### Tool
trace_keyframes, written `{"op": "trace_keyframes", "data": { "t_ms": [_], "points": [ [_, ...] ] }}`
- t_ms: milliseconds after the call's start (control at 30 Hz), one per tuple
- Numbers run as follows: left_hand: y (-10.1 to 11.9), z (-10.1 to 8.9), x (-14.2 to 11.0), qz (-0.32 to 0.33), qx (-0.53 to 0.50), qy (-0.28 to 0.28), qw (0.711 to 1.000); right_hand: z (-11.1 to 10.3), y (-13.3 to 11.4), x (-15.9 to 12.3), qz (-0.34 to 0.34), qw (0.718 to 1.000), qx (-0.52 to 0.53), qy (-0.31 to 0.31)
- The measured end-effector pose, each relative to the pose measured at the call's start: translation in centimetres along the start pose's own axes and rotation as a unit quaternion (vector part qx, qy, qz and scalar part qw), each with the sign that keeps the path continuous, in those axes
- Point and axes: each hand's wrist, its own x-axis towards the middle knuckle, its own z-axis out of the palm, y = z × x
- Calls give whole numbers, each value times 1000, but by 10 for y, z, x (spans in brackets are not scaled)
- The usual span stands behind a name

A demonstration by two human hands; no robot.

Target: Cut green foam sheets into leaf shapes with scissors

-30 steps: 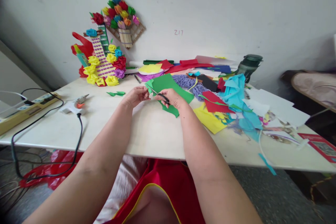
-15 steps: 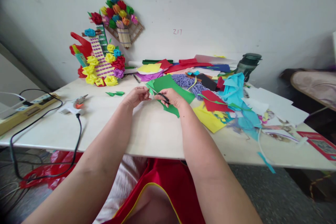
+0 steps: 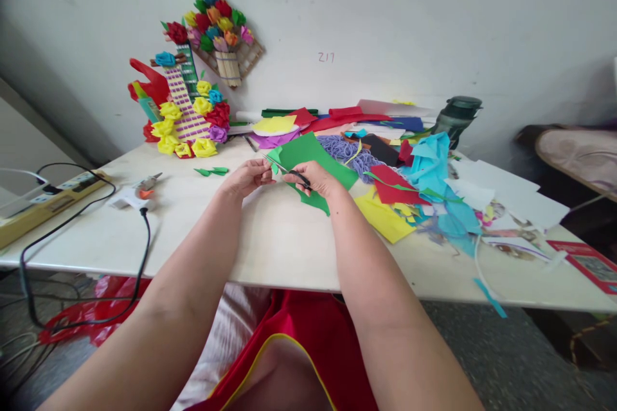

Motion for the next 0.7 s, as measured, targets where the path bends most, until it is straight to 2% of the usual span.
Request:
{"op": "trace_keyframes", "data": {
  "t_ms": [400,700],
  "points": [
    [-1,-2,0,2,-24,8,1000,2,1,1,2,1000,15,2],
    [-3,-3,0,-4,-27,-8,1000,0,3,1,4,1000,11,-12]
  ]
}}
